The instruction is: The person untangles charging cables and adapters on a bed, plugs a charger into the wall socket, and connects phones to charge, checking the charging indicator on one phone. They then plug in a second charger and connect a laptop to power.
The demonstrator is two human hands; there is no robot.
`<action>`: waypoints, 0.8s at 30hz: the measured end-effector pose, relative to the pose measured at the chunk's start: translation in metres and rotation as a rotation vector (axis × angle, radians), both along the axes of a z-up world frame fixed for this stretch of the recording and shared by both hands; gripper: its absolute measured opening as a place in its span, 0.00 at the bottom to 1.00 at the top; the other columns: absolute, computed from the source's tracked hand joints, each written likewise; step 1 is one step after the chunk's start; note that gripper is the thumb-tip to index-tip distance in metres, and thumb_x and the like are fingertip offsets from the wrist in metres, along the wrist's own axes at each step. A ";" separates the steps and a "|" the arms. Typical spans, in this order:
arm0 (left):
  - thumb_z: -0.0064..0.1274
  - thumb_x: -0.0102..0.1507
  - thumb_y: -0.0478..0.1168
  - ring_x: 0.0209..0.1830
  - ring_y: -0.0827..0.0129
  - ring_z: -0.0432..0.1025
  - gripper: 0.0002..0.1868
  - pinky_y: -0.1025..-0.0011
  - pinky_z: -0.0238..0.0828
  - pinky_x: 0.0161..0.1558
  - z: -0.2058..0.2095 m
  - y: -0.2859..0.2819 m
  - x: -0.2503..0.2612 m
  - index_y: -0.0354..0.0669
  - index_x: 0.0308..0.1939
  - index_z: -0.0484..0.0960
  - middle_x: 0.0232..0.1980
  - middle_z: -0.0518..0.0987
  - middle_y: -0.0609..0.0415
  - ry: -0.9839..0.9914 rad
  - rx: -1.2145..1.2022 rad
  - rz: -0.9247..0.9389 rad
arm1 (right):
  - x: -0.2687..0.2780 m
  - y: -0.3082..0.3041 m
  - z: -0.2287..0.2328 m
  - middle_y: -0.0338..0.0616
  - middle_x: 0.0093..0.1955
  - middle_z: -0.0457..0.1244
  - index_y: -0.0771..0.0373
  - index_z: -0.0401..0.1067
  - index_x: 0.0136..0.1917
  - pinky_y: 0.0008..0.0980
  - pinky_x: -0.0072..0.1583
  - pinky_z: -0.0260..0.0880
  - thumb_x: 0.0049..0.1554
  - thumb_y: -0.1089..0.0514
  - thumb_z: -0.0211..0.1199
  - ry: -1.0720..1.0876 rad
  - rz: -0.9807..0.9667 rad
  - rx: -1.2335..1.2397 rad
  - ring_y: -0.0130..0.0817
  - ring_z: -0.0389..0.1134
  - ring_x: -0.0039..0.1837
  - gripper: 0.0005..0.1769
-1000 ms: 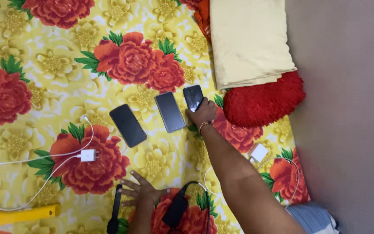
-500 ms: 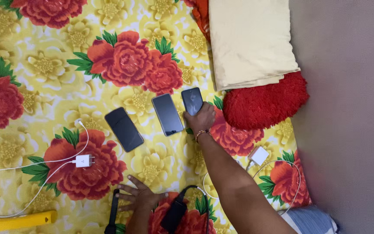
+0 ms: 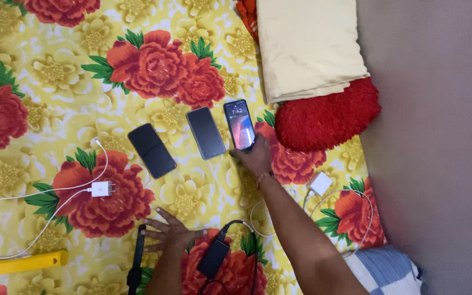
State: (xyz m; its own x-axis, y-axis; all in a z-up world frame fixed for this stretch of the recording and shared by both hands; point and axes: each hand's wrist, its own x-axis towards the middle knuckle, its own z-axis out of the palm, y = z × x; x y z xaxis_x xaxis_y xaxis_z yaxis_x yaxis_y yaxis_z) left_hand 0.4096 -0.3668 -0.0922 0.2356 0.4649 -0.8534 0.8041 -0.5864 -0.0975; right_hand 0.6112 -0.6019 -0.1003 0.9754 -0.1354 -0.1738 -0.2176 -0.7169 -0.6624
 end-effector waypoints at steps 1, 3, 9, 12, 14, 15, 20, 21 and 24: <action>0.76 0.40 0.70 0.74 0.28 0.00 0.96 0.19 0.19 0.66 0.000 0.000 0.000 0.55 0.72 -0.01 0.73 -0.01 0.30 0.004 -0.003 -0.003 | -0.014 -0.008 0.000 0.59 0.53 0.66 0.70 0.66 0.60 0.47 0.59 0.69 0.40 0.41 0.79 0.032 0.004 0.074 0.53 0.68 0.58 0.44; 0.76 0.39 0.70 0.74 0.28 0.00 0.96 0.19 0.19 0.66 -0.003 0.000 -0.002 0.56 0.72 0.00 0.74 0.00 0.31 -0.026 0.004 0.002 | -0.044 -0.034 0.004 0.59 0.57 0.68 0.68 0.68 0.63 0.45 0.58 0.70 0.47 0.46 0.74 -0.077 0.139 0.119 0.52 0.69 0.59 0.37; 0.78 0.35 0.69 0.76 0.29 0.05 0.97 0.19 0.19 0.68 -0.012 0.008 -0.007 0.57 0.75 0.05 0.76 0.05 0.31 -0.094 0.035 0.009 | -0.102 -0.131 0.040 0.58 0.58 0.66 0.64 0.65 0.66 0.51 0.59 0.71 0.47 0.42 0.74 -0.095 -0.364 -0.148 0.54 0.69 0.59 0.41; 0.79 0.34 0.67 0.76 0.28 0.05 0.98 0.18 0.18 0.66 -0.025 0.001 -0.012 0.57 0.75 0.04 0.76 0.05 0.30 -0.132 0.058 0.018 | -0.107 -0.161 0.035 0.59 0.61 0.62 0.60 0.68 0.66 0.54 0.59 0.69 0.44 0.51 0.74 0.214 -0.388 -0.477 0.57 0.66 0.61 0.38; 0.79 0.34 0.67 0.75 0.28 0.04 0.98 0.16 0.17 0.64 -0.035 0.004 -0.016 0.56 0.75 0.04 0.75 0.05 0.29 -0.175 0.049 0.025 | -0.114 -0.171 0.023 0.60 0.62 0.61 0.58 0.67 0.69 0.52 0.59 0.69 0.45 0.49 0.74 0.151 -0.358 -0.421 0.58 0.66 0.59 0.40; 0.78 0.34 0.67 0.75 0.27 0.03 0.97 0.16 0.17 0.64 -0.039 0.008 -0.019 0.57 0.75 0.05 0.76 0.05 0.29 -0.200 0.029 0.023 | -0.117 -0.174 0.019 0.61 0.62 0.60 0.58 0.67 0.70 0.51 0.59 0.69 0.45 0.49 0.74 0.115 -0.338 -0.390 0.58 0.65 0.59 0.42; 0.68 0.43 0.71 0.77 0.25 0.09 0.83 0.20 0.24 0.68 -0.042 0.037 -0.034 0.59 0.80 0.17 0.79 0.12 0.30 -0.245 -0.065 -0.132 | -0.153 -0.212 0.025 0.52 0.67 0.62 0.65 0.62 0.75 0.42 0.63 0.68 0.54 0.57 0.65 -0.197 -0.228 0.306 0.42 0.66 0.64 0.37; 0.65 0.47 0.68 0.73 0.28 0.19 0.73 0.25 0.31 0.66 -0.038 0.046 -0.035 0.56 0.78 0.25 0.75 0.22 0.31 -0.288 -0.089 -0.160 | -0.168 -0.216 0.035 0.51 0.71 0.61 0.66 0.61 0.77 0.41 0.65 0.65 0.58 0.59 0.62 -0.252 -0.220 0.414 0.41 0.63 0.68 0.35; 0.56 0.59 0.60 0.62 0.38 0.49 0.45 0.41 0.53 0.60 -0.011 0.079 -0.054 0.48 0.72 0.52 0.63 0.51 0.33 -0.586 -0.190 -0.107 | -0.222 -0.220 0.076 0.44 0.56 0.65 0.57 0.58 0.77 0.36 0.50 0.68 0.57 0.59 0.56 0.058 -0.451 1.029 0.36 0.66 0.52 0.35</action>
State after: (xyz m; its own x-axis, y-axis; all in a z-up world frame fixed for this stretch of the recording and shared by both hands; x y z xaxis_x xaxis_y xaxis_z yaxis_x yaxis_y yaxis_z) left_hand 0.3554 -0.2882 -0.1036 0.7263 0.2654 -0.6341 0.6284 -0.6304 0.4558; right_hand 0.3890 -0.8219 -0.0247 0.8603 -0.2399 -0.4498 -0.3684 0.3172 -0.8739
